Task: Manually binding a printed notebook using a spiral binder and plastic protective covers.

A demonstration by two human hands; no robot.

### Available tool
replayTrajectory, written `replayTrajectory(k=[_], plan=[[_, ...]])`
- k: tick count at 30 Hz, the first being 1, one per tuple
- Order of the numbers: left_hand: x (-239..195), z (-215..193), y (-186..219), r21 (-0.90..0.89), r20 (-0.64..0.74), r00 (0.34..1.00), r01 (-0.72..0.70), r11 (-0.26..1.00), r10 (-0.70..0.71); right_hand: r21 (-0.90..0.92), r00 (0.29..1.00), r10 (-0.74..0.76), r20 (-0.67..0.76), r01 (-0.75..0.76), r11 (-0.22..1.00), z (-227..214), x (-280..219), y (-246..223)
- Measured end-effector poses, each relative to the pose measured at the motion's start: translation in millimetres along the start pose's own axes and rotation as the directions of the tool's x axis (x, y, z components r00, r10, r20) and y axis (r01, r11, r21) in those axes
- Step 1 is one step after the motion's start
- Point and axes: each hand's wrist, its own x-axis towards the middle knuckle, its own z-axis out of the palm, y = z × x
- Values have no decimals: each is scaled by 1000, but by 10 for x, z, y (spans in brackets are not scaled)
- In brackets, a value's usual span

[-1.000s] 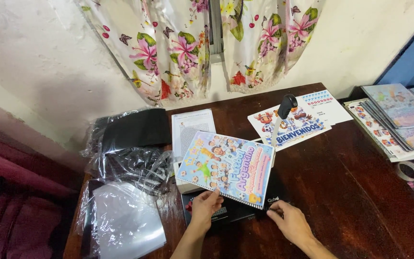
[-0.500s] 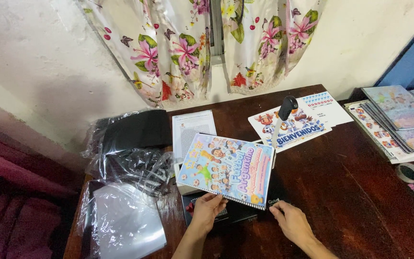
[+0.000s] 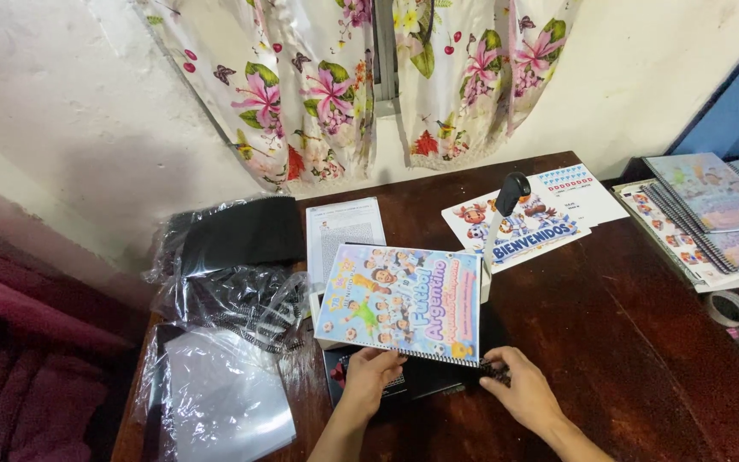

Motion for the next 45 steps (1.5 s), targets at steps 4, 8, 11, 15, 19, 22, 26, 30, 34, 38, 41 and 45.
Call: replayTrajectory(k=[4, 8, 11, 15, 19, 22, 26, 30, 34, 38, 41, 45], plan=[[-6, 8, 47, 51, -36, 999, -19, 999, 21, 58, 999, 45, -21, -43, 997, -71, -10, -246], [-39, 75, 124, 243, -201, 979, 74, 967, -25, 84, 958, 280, 65, -285, 955, -261, -6, -591], [-138, 149, 218, 247, -150, 988, 84, 965, -48, 32, 961, 262, 82, -266, 963, -157, 92, -277], [-47, -25, 33, 32, 26, 999, 20, 999, -21, -17, 999, -12, -31, 11, 1000, -46, 108, -50], [105, -151, -123, 104, -19, 1000, 6, 995, -4, 26, 996, 86, -5, -86, 996, -70, 99, -136], [10, -11, 1, 209, -155, 987, 65, 976, -32, 60, 959, 268, 89, -274, 960, -146, 74, -296], [-52, 43, 25, 121, -77, 997, 17, 992, -8, 61, 981, 185, 51, -188, 980, -181, 29, -411], [90, -96, -124, 141, -84, 996, -29, 990, 42, 90, 968, 240, 70, -246, 965, -119, 72, -282], [-98, 90, 100, 203, -211, 977, 72, 976, -28, 78, 956, 271, 110, -281, 957, -125, 76, -274], [-130, 33, 73, 84, -80, 996, 51, 995, -45, 33, 987, 153, 47, -154, 988, -181, 25, -398], [3, -100, -55, 65, -29, 1000, 6, 998, -4, 50, 982, 181, 60, -184, 982, -155, 59, -329], [-7, -60, -30, 184, -192, 980, 80, 980, -44, 59, 957, 268, 111, -275, 960, -115, 76, -277]])
